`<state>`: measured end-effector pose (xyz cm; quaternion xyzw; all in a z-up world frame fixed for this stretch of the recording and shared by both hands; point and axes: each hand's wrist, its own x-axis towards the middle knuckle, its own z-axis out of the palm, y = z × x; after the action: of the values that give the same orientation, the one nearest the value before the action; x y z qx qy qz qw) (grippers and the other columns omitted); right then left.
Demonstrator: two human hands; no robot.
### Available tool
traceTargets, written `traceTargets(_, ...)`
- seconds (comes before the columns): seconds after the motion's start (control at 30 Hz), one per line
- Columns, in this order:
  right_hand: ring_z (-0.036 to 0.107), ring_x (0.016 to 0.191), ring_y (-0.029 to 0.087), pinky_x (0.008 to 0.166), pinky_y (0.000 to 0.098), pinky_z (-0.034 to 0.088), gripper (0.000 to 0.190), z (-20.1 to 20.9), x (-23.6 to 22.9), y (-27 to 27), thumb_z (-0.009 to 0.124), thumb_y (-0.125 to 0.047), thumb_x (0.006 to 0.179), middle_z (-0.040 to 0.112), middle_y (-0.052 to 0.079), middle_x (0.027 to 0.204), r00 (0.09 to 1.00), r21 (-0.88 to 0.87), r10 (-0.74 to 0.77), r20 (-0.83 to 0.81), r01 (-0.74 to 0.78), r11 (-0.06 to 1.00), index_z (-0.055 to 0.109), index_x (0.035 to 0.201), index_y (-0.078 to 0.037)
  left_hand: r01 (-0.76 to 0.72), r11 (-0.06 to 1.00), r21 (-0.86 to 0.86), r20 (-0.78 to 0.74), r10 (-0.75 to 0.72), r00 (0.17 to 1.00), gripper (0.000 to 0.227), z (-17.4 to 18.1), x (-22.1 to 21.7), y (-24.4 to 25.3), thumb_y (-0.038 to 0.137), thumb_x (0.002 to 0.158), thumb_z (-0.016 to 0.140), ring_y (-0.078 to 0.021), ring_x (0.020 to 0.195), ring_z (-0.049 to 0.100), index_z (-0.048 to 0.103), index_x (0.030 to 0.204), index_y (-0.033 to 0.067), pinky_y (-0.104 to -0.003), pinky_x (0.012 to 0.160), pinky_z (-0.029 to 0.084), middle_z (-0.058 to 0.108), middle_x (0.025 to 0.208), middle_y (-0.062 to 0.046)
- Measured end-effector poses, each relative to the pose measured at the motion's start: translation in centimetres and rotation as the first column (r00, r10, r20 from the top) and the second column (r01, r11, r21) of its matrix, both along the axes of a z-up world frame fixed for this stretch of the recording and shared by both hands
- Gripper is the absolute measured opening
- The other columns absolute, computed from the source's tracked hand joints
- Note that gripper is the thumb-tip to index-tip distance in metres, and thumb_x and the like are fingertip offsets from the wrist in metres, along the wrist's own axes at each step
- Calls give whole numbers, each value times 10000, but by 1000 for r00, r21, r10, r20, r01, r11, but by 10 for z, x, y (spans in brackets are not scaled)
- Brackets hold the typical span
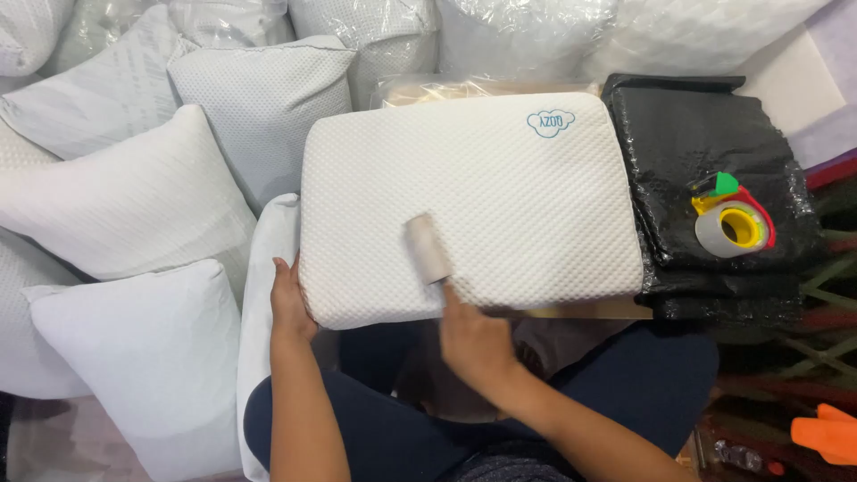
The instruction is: The person is cleaning a pillow with a lint roller and then placing it into a plastic bag for packaging.
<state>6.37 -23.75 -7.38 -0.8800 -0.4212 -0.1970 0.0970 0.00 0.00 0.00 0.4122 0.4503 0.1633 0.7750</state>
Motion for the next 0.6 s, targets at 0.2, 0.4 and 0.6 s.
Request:
traceTargets(0.2, 552, 353, 209, 279, 378, 363, 513, -24, -79, 80, 556, -201, 893, 553, 42, 599, 960, -31, 203, -193, -212, 977, 604, 1387, -70, -79, 961, -264, 104, 110, 988, 908, -60, -10, 39, 746, 867, 107, -293, 1498, 423, 475, 1535, 252, -450, 1255, 296, 472, 1615, -88)
traceTargets(0.4, 596, 457, 157, 320, 329, 374, 486, -15, -32, 4, 551, -302, 930, 577, -15, 678, 993, -107, 82, -81, -90, 990, 597, 1389, -145, 62, 992, -113, 116, -49, 992, 725, -53, -11, 34, 555, 979, 259, -222, 1487, 432, 387, 1577, 165, -373, 1231, 327, 475, 1594, -52)
traceTargets(0.6, 676, 533, 291, 387, 429, 467, 474, -67, 52, -147, 615, -253, 950, 786, 36, 1024, 923, 15, -384, -33, 384, 923, 568, 1415, -170, 6, 996, -94, -27, -8, 1000, 591, -71, -12, 39, 431, 965, 506, -171, 1353, 545, 525, 1474, 131, -332, 1166, 422, 589, 1469, -19)
